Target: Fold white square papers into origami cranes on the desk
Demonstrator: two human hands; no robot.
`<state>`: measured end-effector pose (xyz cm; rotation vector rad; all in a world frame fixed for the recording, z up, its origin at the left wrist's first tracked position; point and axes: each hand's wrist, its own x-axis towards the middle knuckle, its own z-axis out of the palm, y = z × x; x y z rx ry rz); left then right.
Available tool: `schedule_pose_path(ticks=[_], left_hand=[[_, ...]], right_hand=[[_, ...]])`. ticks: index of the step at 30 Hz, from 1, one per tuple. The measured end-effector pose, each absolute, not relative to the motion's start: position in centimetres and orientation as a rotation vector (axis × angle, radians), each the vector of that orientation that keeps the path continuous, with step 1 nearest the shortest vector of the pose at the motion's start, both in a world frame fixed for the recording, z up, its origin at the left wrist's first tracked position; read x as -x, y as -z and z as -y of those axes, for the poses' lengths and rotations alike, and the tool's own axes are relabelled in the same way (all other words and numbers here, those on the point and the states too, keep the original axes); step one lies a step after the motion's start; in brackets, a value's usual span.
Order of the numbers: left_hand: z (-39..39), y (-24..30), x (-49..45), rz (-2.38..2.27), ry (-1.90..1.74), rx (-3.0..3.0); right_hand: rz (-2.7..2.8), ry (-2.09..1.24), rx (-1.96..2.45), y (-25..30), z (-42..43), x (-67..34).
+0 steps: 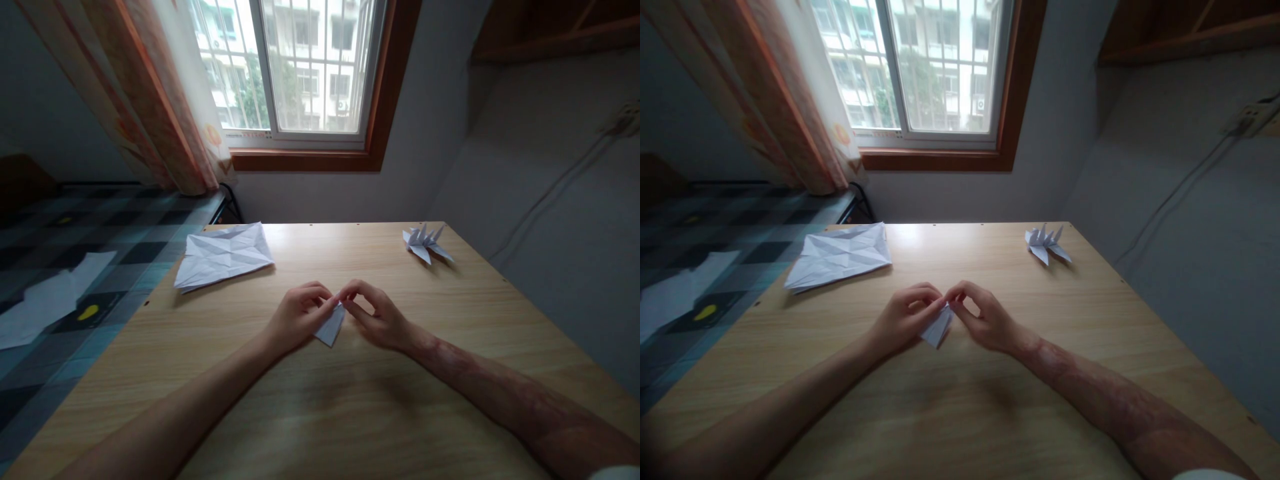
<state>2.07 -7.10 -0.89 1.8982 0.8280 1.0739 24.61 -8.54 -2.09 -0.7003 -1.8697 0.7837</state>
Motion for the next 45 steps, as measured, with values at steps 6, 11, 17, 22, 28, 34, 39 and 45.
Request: schedule_pose_path(ticks=[6, 11, 17, 22, 28, 34, 39, 45], left_hand=[[7.3, 0.8, -2.1, -0.857, -1.075, -1.850], [7.4, 0.7, -2.3, -0.866, -1.069, -1.807], [7.6, 0.4, -2.3, -0.816, -1.015, -1.832], [7.7, 0.2, -2.3, -0.818, -1.041, -1.862], [7.8, 0.3, -2.3, -0.840, -1.041, -1.891], [7.7, 0.6, -2.0, -0.751, -1.047, -1.959], [7.7, 0.7, -2.0, -0.754, -1.071, -2.037], [7.6, 1.3, -2.3, -0.836, -1.134, -2.202]], right_hand=[[1.865, -0.805, 0.692, 2.3, 8.3, -24.7], [1.848, -0.800, 0.678, 2.3, 8.1, -24.6], [1.847, -0.777, 0.652, 2.1, 7.9, -24.5], [1.838, -0.779, 0.661, 1.9, 8.0, -24.6], [1.834, -0.798, 0.650, 1.9, 7.9, -24.6], [1.824, -0.767, 0.678, 1.8, 8.0, -24.6], [1.790, -0.795, 0.713, 1.7, 8.0, -24.7], [1.765, -0.820, 0.718, 2.1, 7.8, -24.6]])
